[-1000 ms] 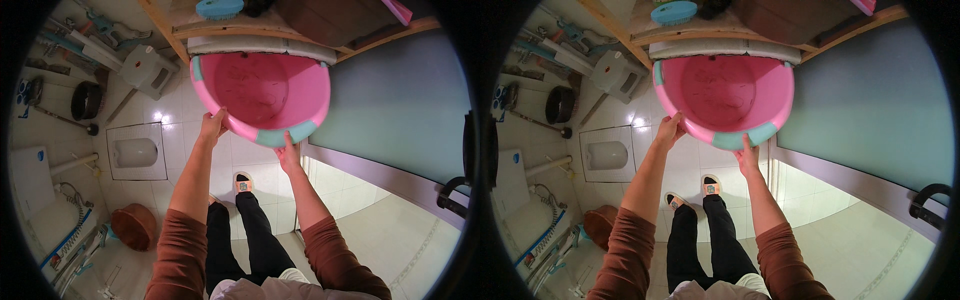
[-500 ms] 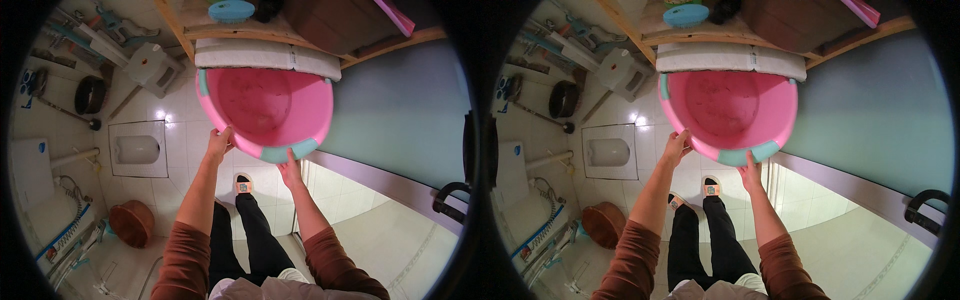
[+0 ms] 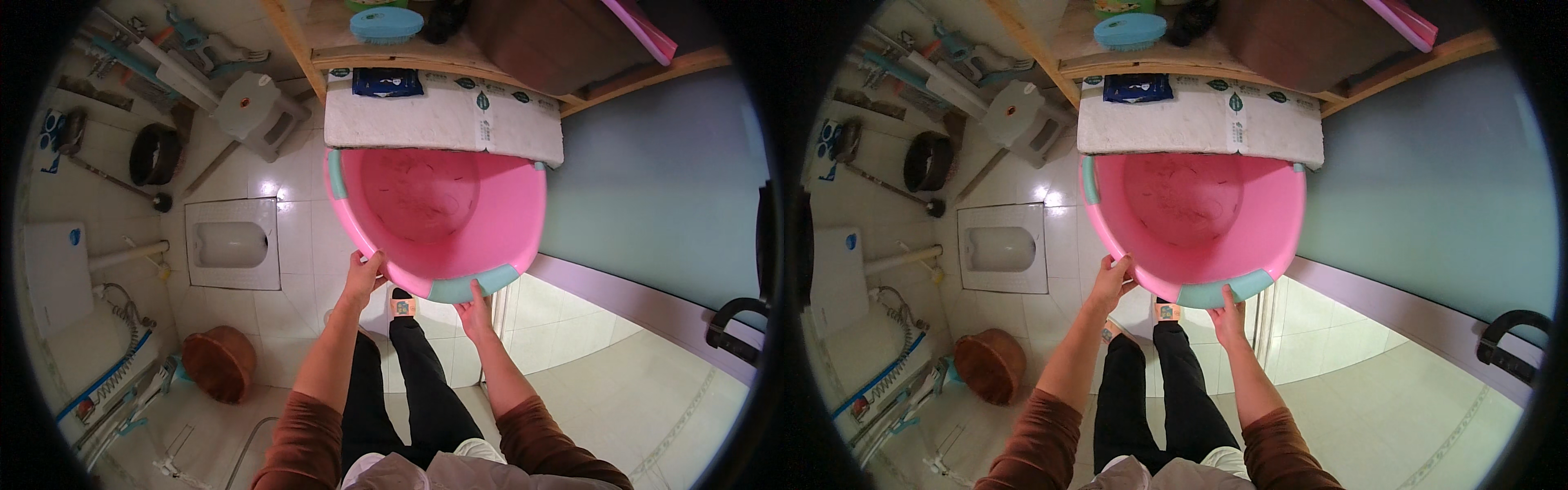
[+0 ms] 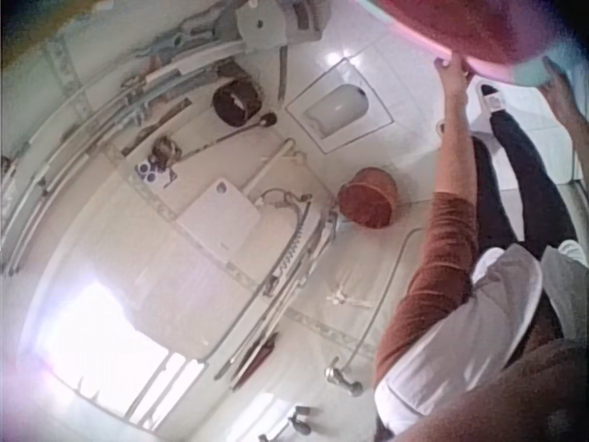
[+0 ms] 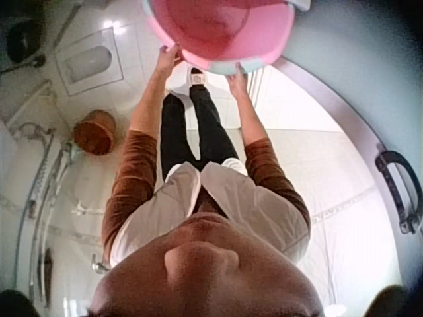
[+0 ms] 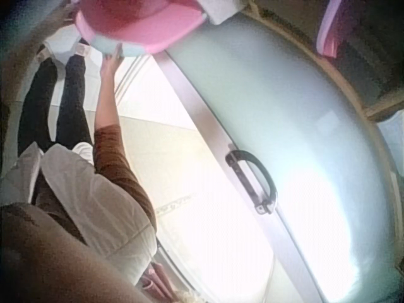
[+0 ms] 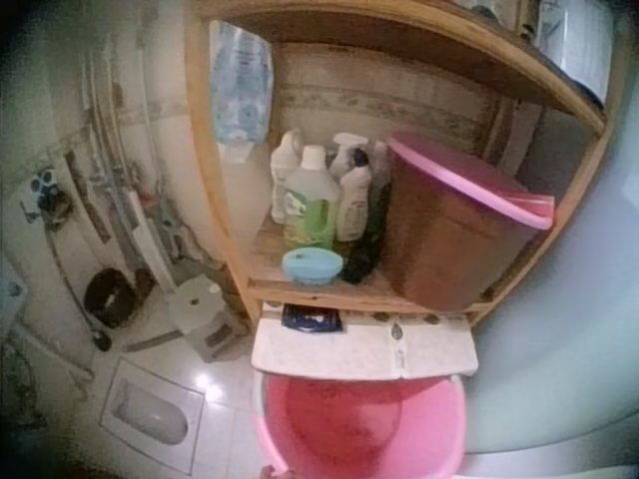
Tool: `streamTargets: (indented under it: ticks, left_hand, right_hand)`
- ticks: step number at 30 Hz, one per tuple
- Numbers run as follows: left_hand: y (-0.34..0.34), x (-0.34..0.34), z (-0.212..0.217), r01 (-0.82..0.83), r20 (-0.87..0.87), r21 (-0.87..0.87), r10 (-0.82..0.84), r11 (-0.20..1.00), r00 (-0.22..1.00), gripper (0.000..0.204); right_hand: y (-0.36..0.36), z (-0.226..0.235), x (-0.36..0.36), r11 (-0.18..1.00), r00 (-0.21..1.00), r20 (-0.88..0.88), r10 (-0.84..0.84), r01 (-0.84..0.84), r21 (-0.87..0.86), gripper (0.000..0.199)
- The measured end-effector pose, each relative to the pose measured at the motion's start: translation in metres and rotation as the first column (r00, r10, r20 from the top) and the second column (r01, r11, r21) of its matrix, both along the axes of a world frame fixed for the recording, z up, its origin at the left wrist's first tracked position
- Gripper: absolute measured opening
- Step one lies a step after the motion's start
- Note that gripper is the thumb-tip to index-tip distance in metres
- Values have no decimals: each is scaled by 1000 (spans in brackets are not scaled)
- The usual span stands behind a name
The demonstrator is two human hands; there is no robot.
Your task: The person retrieves a pink plastic basin from a shelf, fills it with water from a shower head, and scrubs the interior with a sponge. The person then rinses the basin and places it on the floor.
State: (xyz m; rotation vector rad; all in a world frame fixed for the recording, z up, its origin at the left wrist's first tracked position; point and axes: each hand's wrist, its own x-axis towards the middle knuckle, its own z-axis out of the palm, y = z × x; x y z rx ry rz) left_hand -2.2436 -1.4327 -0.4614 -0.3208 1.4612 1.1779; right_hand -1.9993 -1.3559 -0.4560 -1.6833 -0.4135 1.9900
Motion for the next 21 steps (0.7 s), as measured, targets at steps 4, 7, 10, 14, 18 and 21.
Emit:
streamTargets:
  ticks: [4,7,10,14,18,21]
  left_hand:
    - [2,1,-1,-9,18,-2,9,1000,1000,54]
    - [1,5,-2,-8,35,-21,9,1000,999,56]
    - [0,10,-1,-10,45,-41,12,999,999,55]
    - [2,17,1,-31,72,-54,35,998,997,57]
    - [4,19,-5,-40,82,-47,43,998,996,59]
    - [2,18,-10,-2,103,-79,11,997,995,59]
  right_hand:
    - [4,-2,3,1000,999,-30,25,-25,11,58]
    - [7,-2,8,999,999,-29,25,-26,-25,57]
    - [12,-1,14,997,999,-25,38,-39,-63,56]
    - [20,-1,22,992,998,-15,58,-59,-116,56]
    - [25,-6,27,988,996,-26,82,-85,-131,58]
    - [26,-10,32,985,994,-10,107,-107,-137,60]
